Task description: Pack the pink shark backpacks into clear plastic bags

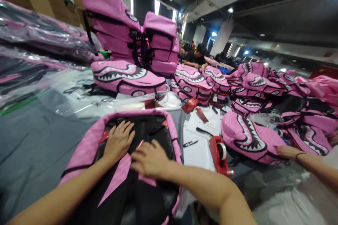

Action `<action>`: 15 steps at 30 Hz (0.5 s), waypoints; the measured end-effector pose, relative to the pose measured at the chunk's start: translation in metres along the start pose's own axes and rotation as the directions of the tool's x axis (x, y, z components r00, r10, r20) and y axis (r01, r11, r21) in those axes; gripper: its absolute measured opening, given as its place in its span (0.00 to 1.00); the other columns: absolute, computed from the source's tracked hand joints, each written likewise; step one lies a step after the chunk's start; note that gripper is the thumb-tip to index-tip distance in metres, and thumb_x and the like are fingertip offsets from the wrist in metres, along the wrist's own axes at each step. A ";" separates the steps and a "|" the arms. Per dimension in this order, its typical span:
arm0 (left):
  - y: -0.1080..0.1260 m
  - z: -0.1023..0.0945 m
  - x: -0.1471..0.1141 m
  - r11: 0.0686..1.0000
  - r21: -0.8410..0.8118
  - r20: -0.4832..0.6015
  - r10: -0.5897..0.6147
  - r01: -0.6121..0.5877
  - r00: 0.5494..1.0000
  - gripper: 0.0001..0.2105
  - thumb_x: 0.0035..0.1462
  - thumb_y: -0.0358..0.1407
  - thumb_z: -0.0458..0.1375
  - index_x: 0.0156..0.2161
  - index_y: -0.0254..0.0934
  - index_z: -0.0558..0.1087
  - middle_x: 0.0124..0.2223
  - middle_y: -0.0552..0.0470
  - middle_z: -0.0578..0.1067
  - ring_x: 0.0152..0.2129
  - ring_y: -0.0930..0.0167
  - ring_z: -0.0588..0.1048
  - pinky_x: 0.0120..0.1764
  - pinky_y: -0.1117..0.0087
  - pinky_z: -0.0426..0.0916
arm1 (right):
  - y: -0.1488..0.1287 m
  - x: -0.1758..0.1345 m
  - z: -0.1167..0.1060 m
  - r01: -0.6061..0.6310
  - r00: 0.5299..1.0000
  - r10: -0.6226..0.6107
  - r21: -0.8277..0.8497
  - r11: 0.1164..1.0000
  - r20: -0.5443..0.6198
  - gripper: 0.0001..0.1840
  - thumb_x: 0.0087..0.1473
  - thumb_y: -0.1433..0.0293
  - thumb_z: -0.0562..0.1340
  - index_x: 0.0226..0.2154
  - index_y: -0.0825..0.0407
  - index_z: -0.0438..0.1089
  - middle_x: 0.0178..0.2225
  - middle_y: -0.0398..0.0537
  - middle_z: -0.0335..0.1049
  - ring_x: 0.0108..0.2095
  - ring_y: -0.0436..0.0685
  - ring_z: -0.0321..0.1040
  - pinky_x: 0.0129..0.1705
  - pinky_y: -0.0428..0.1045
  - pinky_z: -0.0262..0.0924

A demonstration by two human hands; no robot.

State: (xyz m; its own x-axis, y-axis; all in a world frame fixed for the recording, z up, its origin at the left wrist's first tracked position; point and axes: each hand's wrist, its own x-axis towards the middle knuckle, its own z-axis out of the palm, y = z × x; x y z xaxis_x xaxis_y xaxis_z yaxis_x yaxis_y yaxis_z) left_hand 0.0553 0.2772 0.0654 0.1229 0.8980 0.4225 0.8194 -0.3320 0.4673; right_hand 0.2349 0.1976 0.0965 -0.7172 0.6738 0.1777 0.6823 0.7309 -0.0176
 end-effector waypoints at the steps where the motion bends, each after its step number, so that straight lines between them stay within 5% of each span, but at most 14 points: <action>1: 0.005 -0.007 -0.003 1.000 -0.024 0.025 -0.004 0.005 1.000 0.28 0.63 0.35 0.39 0.57 0.18 0.72 0.60 0.23 0.70 0.64 0.46 0.62 0.63 0.40 0.53 | 0.001 0.002 0.005 -0.060 0.998 0.060 -0.013 0.998 0.025 0.21 0.70 0.58 0.55 0.60 0.48 0.67 0.62 0.51 0.69 0.63 0.61 0.62 0.68 0.65 0.49; 5: 0.040 -0.051 -0.048 0.972 -0.173 0.274 0.204 -0.160 0.940 0.22 0.68 0.40 0.40 0.41 0.38 0.77 0.43 0.47 0.79 0.44 0.63 0.75 0.52 0.63 0.69 | 0.012 0.022 0.026 -0.152 0.983 0.155 -0.039 0.988 0.101 0.24 0.69 0.62 0.57 0.64 0.52 0.64 0.64 0.56 0.65 0.64 0.64 0.60 0.66 0.64 0.52; 7: 0.061 -0.076 -0.082 0.898 -0.348 0.433 0.409 -0.270 0.803 0.21 0.70 0.46 0.43 0.35 0.41 0.74 0.36 0.53 0.77 0.35 0.68 0.73 0.41 0.70 0.70 | 0.012 0.025 0.032 -0.155 0.984 0.158 -0.042 0.987 0.088 0.25 0.69 0.63 0.56 0.65 0.51 0.63 0.65 0.56 0.65 0.64 0.65 0.60 0.65 0.64 0.53; 9: 0.075 -0.087 -0.110 0.831 -0.410 0.472 0.546 -0.376 0.692 0.19 0.70 0.48 0.48 0.33 0.40 0.71 0.34 0.54 0.74 0.33 0.68 0.70 0.37 0.69 0.67 | 0.009 0.023 0.034 -0.165 0.985 0.167 -0.045 0.985 0.051 0.25 0.70 0.64 0.54 0.65 0.51 0.62 0.66 0.55 0.64 0.64 0.65 0.59 0.65 0.64 0.52; 15: 0.056 -0.036 -0.139 0.692 -0.266 0.297 0.722 -0.672 0.626 0.17 0.69 0.34 0.44 0.30 0.40 0.70 0.30 0.50 0.72 0.31 0.66 0.67 0.41 0.63 0.65 | 0.007 0.021 0.023 -0.269 0.963 0.269 0.026 0.963 -0.007 0.24 0.70 0.67 0.53 0.65 0.51 0.62 0.68 0.54 0.60 0.66 0.62 0.57 0.67 0.61 0.49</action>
State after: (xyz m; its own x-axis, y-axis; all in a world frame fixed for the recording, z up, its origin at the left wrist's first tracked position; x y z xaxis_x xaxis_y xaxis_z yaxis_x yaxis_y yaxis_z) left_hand 0.0641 0.1231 0.0603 0.8342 0.4079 0.3711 0.3352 -0.9095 0.2460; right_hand 0.2213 0.2196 0.0775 -0.5063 0.8447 0.1734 0.8460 0.5255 -0.0900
